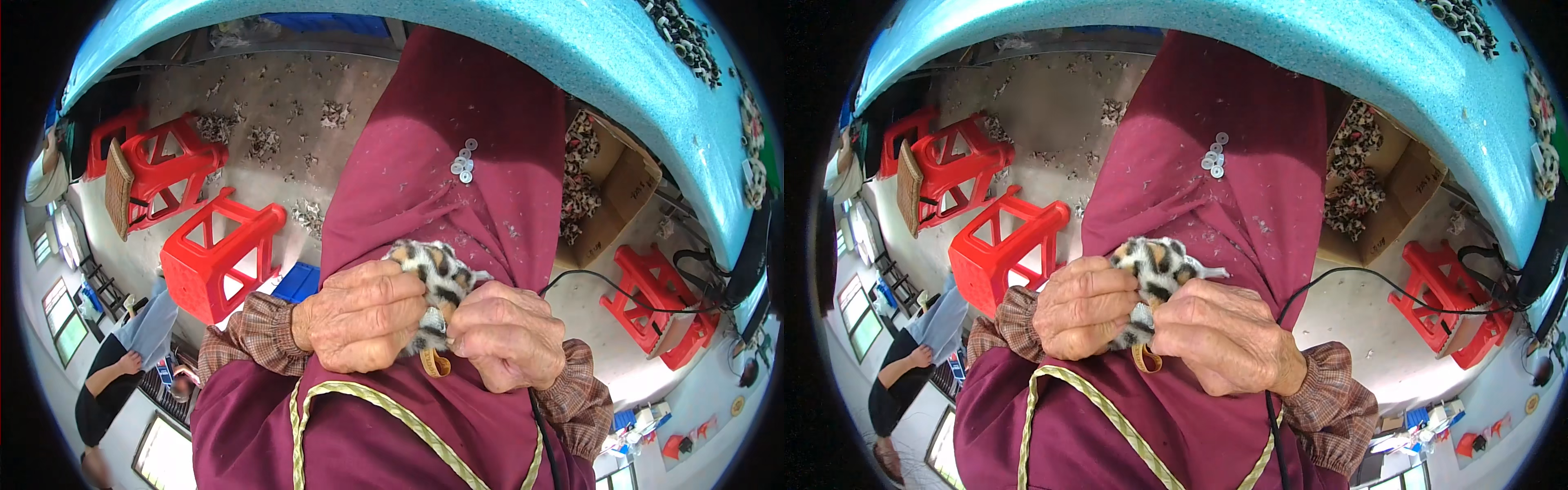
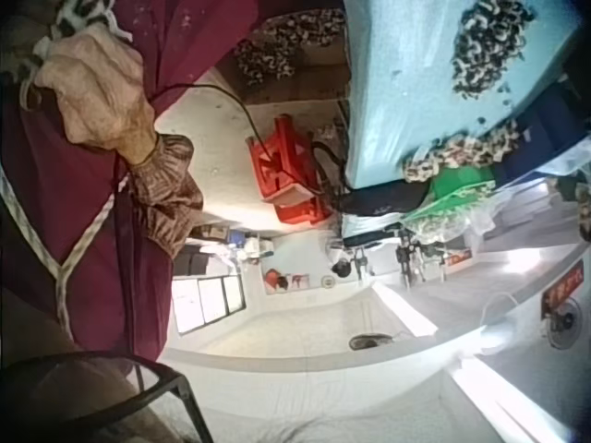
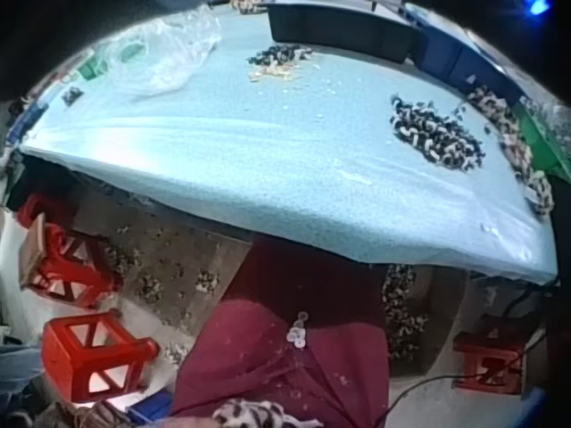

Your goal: Attaching plastic eyes and identification tags to small stuffed bird toys.

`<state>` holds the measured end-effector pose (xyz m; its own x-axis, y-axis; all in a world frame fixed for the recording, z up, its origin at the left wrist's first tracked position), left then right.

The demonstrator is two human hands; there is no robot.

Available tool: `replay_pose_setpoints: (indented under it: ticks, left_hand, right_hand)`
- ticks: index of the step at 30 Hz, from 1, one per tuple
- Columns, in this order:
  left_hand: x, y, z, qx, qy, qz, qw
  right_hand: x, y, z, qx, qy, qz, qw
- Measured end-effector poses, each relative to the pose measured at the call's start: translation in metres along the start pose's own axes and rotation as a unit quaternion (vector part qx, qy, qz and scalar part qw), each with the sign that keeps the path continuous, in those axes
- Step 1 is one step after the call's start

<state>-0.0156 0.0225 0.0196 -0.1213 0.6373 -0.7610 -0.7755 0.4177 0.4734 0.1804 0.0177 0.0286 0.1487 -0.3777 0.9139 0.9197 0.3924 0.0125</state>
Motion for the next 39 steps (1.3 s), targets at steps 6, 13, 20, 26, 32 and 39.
replay_pose_setpoints:
  ticks: [6,13,20,26,32,39]
  left_hand:
    - [0.000,0.000,0.001,-0.028,-0.021,0.000,0.999]
    - [-0.005,0.001,-0.003,-0.005,0.014,0.060,0.998]
    - [-0.004,0.001,0.000,-0.051,0.021,0.050,0.997]
    - [-0.001,-0.001,-0.008,-0.011,0.008,0.027,1.000]
    - [0.002,-0.005,-0.004,0.004,0.064,0.059,0.996]
    - [0.010,-0.007,0.002,-0.004,0.054,0.034,0.998]
  right_hand:
    - [0.004,-0.002,0.001,0.008,0.005,0.000,1.000]
    - [0.002,-0.005,-0.002,0.030,-0.011,-0.003,0.999]
    - [0.001,-0.005,-0.001,0.018,-0.013,-0.004,1.000]
    - [0.001,-0.007,-0.005,0.011,-0.045,0.017,0.999]
    - [0.000,-0.003,-0.005,-0.009,-0.079,0.065,0.995]
    - [-0.005,-0.001,-0.007,-0.041,-0.085,0.076,0.993]
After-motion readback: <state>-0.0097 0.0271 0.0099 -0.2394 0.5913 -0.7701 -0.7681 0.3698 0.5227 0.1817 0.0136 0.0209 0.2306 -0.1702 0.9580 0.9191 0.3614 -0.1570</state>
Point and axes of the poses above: each hand's wrist, its own z-axis towards the middle knuckle, its own y-axis out of the back of the hand, x = y × z, the point moved 2 cm from there along z, towards the middle knuckle, and after that the axes turned 7 degrees about y, right-handed, at the moved point
